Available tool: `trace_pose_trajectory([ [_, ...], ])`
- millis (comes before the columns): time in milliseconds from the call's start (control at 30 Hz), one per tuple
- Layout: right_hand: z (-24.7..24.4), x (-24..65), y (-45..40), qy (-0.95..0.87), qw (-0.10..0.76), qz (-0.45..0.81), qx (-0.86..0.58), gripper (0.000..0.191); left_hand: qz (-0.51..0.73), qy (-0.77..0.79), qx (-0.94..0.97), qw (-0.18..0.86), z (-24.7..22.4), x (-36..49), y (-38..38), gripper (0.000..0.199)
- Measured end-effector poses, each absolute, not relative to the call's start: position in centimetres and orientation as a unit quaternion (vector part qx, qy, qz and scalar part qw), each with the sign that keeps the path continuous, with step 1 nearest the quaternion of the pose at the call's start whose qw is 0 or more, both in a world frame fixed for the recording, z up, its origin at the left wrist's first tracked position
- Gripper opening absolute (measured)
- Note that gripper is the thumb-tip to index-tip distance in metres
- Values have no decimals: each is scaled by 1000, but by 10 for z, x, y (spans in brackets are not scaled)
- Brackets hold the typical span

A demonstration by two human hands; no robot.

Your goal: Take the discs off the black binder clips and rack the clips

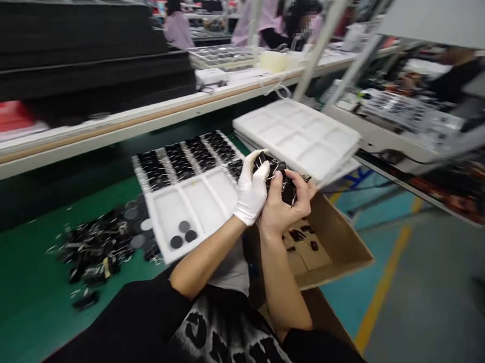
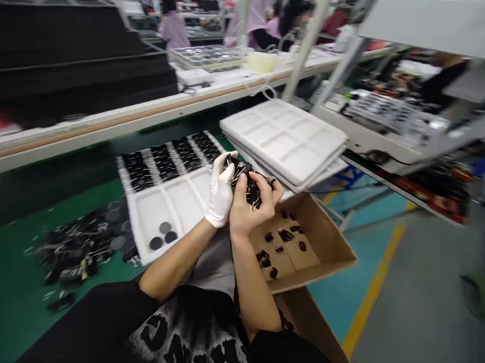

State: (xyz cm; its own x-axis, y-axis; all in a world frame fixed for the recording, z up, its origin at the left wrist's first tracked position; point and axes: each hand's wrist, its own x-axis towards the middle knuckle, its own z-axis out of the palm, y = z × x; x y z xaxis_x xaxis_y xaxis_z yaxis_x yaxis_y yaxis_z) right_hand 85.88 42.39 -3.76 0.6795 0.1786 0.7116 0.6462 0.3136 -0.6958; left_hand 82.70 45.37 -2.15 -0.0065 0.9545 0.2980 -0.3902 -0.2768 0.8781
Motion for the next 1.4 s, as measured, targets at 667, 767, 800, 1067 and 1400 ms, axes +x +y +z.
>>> trace_pose_trajectory([
  [667,-109,482,426,-509,543,481,-464,21,601,671,401,166,-103,396,411,38],
  [767,-117,490,428,-540,524,469,-463,21,539,677,472,169,-109,376,409,35],
  [800,-118,494,428,-555,514,459,-466,21,515,676,501,164,-110,371,407,34],
  [1067,-113,526,413,-732,316,382,-467,60,356,647,667,101,-104,346,381,39],
  [1400,-121,551,407,-835,243,267,-416,93,314,711,625,76,-119,354,362,54],
])
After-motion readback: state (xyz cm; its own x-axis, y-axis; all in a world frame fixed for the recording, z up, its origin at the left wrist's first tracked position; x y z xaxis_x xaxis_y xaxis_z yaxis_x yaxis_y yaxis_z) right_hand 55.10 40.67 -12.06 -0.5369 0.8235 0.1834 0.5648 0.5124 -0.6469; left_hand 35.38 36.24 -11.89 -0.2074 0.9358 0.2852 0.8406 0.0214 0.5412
